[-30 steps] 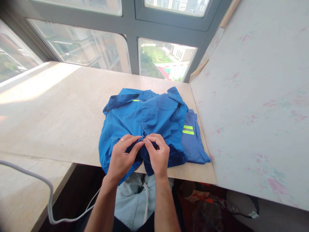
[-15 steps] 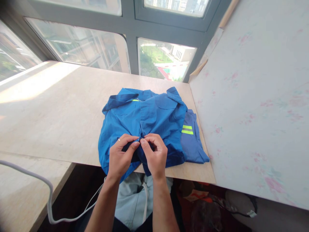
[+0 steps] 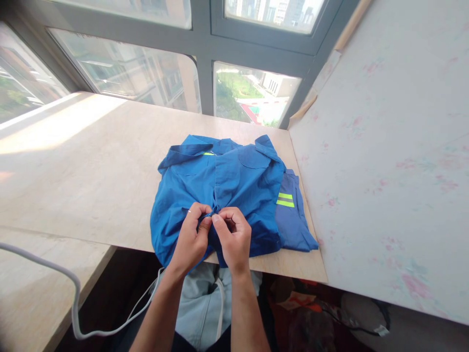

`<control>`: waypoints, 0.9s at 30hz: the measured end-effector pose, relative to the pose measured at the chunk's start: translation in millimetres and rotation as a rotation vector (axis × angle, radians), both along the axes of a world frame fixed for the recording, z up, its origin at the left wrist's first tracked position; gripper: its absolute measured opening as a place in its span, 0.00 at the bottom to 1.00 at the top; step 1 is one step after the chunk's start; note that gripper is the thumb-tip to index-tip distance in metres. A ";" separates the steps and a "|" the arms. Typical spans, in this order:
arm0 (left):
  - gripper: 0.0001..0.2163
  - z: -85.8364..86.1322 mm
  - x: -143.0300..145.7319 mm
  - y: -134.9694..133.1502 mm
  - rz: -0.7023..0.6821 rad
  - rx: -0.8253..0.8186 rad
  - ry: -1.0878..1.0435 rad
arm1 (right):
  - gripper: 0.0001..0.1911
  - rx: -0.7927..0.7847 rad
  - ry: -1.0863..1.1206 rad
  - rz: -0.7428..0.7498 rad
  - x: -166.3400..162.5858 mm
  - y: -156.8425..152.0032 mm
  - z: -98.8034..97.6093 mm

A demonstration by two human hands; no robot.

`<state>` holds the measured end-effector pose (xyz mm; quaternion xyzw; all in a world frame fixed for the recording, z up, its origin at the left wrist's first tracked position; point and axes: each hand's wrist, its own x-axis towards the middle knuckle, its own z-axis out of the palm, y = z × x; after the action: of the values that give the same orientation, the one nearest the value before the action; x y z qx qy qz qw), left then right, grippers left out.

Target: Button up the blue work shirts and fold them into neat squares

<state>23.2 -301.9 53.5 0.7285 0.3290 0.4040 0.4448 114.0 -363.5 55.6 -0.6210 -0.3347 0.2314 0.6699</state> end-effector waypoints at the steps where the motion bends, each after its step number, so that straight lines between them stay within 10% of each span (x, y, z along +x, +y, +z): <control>1: 0.05 -0.4 0.0 -0.5 -0.006 -0.005 0.001 | 0.09 -0.004 -0.003 0.004 -0.4 -0.2 -0.1; 12: 0.18 -8.7 8.3 -4.3 0.257 -0.466 -0.514 | 0.15 -0.011 0.194 -0.222 12.1 1.8 -17.6; 17: 0.08 -13.2 -7.8 12.6 0.288 -0.481 -0.279 | 0.16 0.110 0.377 -0.347 19.4 0.7 -10.3; 27: 0.13 -6.0 -11.1 6.4 0.150 0.052 0.457 | 0.17 0.016 0.326 -0.437 43.9 -13.9 -9.0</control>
<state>12.1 -295.5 47.4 0.7858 0.4638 0.2688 0.3084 157.9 -377.4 46.6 -0.6277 -0.0824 0.1753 0.7540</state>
